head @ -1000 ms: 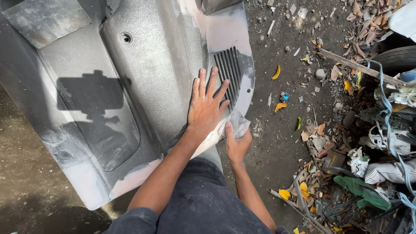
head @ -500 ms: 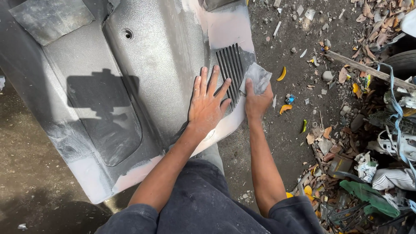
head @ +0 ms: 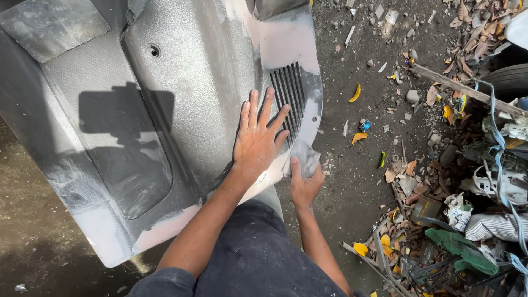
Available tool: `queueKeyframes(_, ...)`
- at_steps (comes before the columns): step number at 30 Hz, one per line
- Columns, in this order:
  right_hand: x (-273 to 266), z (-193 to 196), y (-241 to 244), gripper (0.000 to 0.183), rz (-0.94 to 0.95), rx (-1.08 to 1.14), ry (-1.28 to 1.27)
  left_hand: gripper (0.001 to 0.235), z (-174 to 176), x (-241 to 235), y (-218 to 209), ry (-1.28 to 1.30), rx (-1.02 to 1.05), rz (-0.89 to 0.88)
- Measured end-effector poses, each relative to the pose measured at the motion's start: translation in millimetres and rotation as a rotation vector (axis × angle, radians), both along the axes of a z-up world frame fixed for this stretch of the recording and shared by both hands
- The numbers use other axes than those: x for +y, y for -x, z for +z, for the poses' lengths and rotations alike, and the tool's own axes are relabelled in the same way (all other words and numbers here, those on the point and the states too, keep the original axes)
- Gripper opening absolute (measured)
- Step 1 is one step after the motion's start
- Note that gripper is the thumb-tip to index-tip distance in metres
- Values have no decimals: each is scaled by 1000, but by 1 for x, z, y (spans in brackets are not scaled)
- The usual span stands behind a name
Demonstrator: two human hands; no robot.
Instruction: The person sands a large, grey car bumper with a sanding block, focusing on the vent area and edges. They use both hands to apply pressure and smooth the surface, occasionally pausing to feel the texture.
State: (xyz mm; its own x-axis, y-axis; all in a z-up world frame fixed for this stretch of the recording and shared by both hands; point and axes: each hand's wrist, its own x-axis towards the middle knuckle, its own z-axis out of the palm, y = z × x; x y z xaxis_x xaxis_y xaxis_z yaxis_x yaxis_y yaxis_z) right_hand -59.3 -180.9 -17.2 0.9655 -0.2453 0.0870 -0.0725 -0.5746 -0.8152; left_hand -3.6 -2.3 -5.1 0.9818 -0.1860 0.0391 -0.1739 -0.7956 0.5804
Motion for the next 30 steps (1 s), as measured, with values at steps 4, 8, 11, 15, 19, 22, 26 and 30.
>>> queueKeyframes(4,-21,-6,-100,33,-111,112,-32,61,1,-9,-17,3,-10,8)
queueKeyframes(8,4,15,-38,37,-90,58,16,59,-2,-5,-7,29,1,-9)
queueKeyframes(11,-7,6,-24,40,-37,89,68,59,0,-3,-1,20,2,-10)
queueKeyframes(15,-9,14,-108,34,-69,115,-18,59,2,-8,-4,36,12,-17)
queueKeyframes(19,15,30,-25,38,-78,72,-78,55,6,-3,-15,46,21,16)
queueKeyframes(22,0,10,-27,34,130,-55,151,54,0,3,-2,21,3,-12)
queueKeyframes(26,-1,14,-62,31,-91,95,-84,57,7,6,1,40,2,-6)
queueKeyframes(30,-14,7,-25,38,0,26,-103,54,4,-1,-6,6,16,3)
